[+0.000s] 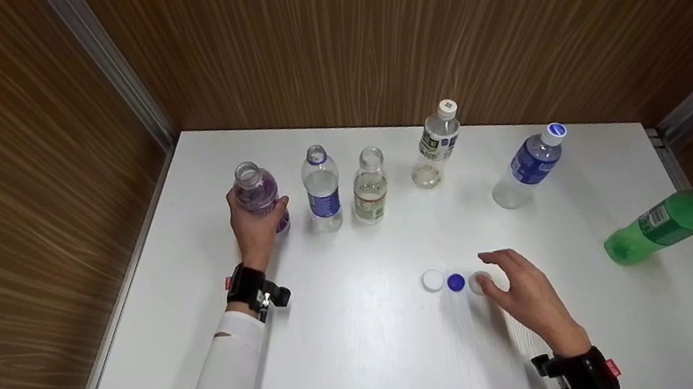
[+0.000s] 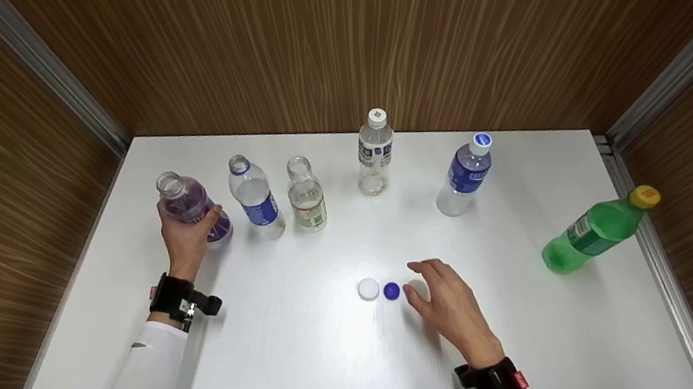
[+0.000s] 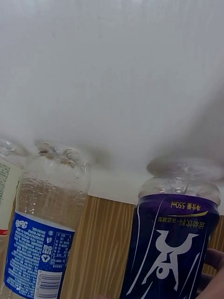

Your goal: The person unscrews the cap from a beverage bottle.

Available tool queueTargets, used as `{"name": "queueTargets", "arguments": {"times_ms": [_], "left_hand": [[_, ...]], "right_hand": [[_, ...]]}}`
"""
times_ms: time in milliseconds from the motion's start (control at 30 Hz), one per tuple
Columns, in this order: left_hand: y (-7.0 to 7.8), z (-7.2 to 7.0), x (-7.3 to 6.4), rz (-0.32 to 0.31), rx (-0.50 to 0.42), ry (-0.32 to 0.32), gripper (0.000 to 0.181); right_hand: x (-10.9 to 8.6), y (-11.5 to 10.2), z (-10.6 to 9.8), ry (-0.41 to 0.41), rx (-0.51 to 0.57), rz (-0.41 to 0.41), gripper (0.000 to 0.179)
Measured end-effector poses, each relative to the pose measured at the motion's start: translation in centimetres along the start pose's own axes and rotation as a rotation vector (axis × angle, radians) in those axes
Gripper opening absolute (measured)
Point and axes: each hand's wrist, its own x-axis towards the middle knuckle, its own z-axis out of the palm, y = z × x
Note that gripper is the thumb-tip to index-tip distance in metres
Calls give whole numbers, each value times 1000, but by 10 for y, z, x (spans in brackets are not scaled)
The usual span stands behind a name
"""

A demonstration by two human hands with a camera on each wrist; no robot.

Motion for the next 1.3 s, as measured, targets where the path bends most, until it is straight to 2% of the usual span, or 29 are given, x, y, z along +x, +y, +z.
{"name": "queueTargets", "arguments": {"times_ms": [333, 533, 867, 1000, 1200, 1300], "left_hand": [[-6, 0, 0, -54, 56, -5, 94], [-7, -3, 1, -82, 54, 2, 96], [-5, -5, -3, -108, 54, -79, 119], [-5, -10, -11, -84, 74, -92, 123], [-13, -25, -33, -70, 49, -141, 109], [-20, -31, -45, -51, 58, -139, 102]], "right_hand": [[-1, 2, 0, 23, -16, -66, 39], [0, 2, 1, 6, -7, -47, 38], [6, -2, 1, -17, 12, -18, 36], [11, -5, 2, 2, 28, -10, 39], [25, -11, 6, 62, 71, -7, 46], [35, -13, 5, 74, 97, 14, 49]]}}
